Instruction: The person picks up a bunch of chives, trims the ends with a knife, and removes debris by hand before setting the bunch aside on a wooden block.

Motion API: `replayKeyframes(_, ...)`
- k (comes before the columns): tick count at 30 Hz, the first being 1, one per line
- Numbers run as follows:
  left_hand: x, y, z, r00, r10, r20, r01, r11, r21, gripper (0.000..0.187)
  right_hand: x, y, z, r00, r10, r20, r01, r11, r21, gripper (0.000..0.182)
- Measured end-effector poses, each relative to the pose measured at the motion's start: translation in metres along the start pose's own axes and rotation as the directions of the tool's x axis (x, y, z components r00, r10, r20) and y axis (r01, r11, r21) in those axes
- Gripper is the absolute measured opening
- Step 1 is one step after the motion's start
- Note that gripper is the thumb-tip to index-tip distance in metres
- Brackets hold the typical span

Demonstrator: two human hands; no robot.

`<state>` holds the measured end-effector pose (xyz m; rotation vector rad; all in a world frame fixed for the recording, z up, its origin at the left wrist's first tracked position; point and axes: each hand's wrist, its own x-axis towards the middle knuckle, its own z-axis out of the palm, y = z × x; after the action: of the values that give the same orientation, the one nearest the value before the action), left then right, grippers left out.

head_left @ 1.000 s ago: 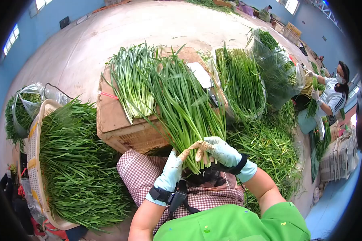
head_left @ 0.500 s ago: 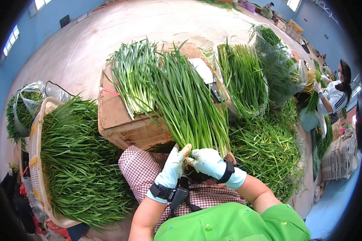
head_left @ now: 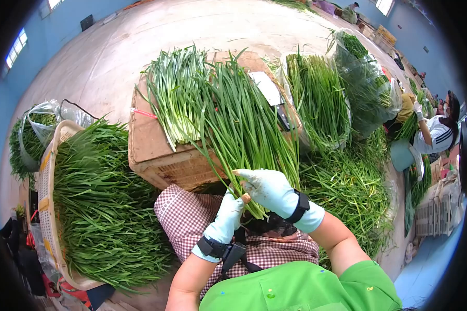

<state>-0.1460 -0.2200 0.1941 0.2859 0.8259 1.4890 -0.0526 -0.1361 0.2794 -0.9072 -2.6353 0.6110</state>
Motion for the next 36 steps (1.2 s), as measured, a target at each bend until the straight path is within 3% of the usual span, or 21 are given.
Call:
replayKeyframes(1,0.000,-0.003,-0.002,1.000,0.020,-0.005,-0.020,1.000,0.001,0.045,0.003,-0.004,0.000,0.996,-0.003,0.091,0.007,0.999,-0.053,0.034)
replayKeyframes(3,0.003,-0.008,-0.003,0.999,0.041,-0.008,-0.041,0.999,0.002,0.045,0.010,-0.002,0.009,0.997,-0.031,0.066,0.036,0.996,-0.077,0.032)
replayKeyframes(5,0.006,-0.011,-0.002,0.987,0.099,-0.125,-0.066,0.967,0.246,0.044,0.018,-0.003,0.012,0.983,-0.055,0.175,0.094,0.970,-0.224,0.026)
replayKeyframes(6,0.007,-0.011,-0.002,0.987,0.131,-0.090,-0.104,0.960,0.260,0.044,0.018,0.000,0.018,0.985,-0.140,0.103,0.163,0.949,-0.270,0.018)
replayKeyframes(9,0.015,-0.021,-0.012,0.987,0.103,-0.123,-0.054,0.934,0.353,0.055,0.029,0.008,0.016,0.948,-0.263,0.182,0.306,0.909,-0.282,0.012)
replayKeyframes(13,0.011,-0.015,-0.005,0.984,0.053,-0.170,-0.006,0.963,0.268,0.057,0.034,0.008,0.004,0.939,-0.256,0.228,0.306,0.926,-0.220,0.010)
replayKeyframes(15,0.009,-0.010,-0.003,0.983,0.100,-0.156,-0.037,0.930,0.364,0.048,0.032,0.013,0.001,0.972,-0.211,0.098,0.219,0.973,-0.077,0.006)
replayKeyframes(18,0.005,-0.002,0.002,0.984,0.015,-0.177,0.038,0.957,0.289,0.050,0.028,0.017,-0.017,0.999,-0.037,-0.035,0.047,0.946,0.320,0.008)
replayKeyframes(19,0.005,-0.001,0.003,0.984,0.013,-0.176,0.040,0.956,0.291,0.050,0.025,0.016,-0.026,0.995,0.097,0.040,-0.104,0.853,0.512,0.006)
replayKeyframes(21,0.004,-0.001,0.004,0.993,0.046,-0.112,-0.021,0.977,0.214,0.051,0.018,0.014,-0.047,0.964,0.214,0.156,-0.252,0.560,0.789,0.008)
replayKeyframes(25,0.006,-0.004,0.002,0.986,0.113,-0.120,-0.078,0.962,0.261,0.050,-0.008,0.029,-0.073,0.975,0.220,0.009,-0.088,0.350,0.933,0.011)
replayKeyframes(28,0.007,-0.001,0.006,0.969,0.198,-0.145,-0.123,0.903,0.412,0.048,-0.041,0.042,-0.088,0.971,0.211,0.116,-0.193,0.392,0.900,0.018)
replayKeyframes(29,0.009,-0.003,0.001,0.971,0.193,-0.143,-0.118,0.903,0.414,0.048,-0.055,0.054,-0.086,0.964,0.202,0.172,-0.231,0.320,0.919,0.021)
replayKeyframes(31,0.016,-0.007,-0.011,0.972,0.221,-0.082,-0.183,0.926,0.331,0.047,-0.079,0.082,-0.091,0.883,0.293,0.365,-0.456,0.356,0.816,0.022)
replayKeyframes(32,0.015,-0.005,-0.012,0.976,0.192,-0.105,-0.151,0.938,0.313,0.043,-0.083,0.080,-0.090,0.842,0.476,0.255,-0.537,0.698,0.473,0.021)
replayKeyframes(33,0.011,0.000,-0.008,0.978,0.155,-0.138,-0.104,0.942,0.318,0.039,-0.087,0.077,-0.089,0.814,0.577,0.068,-0.579,0.816,-0.001,0.022)
replayKeyframes(34,0.011,0.001,-0.012,0.985,0.150,-0.088,-0.117,0.947,0.300,0.037,-0.091,0.072,-0.085,0.812,0.580,0.064,-0.581,0.814,0.002,0.022)
replayKeyframes(36,0.011,0.005,-0.021,0.988,0.149,-0.044,-0.131,0.950,0.284,0.034,-0.097,0.058,-0.075,0.819,0.558,0.133,-0.552,0.707,0.442,0.019)
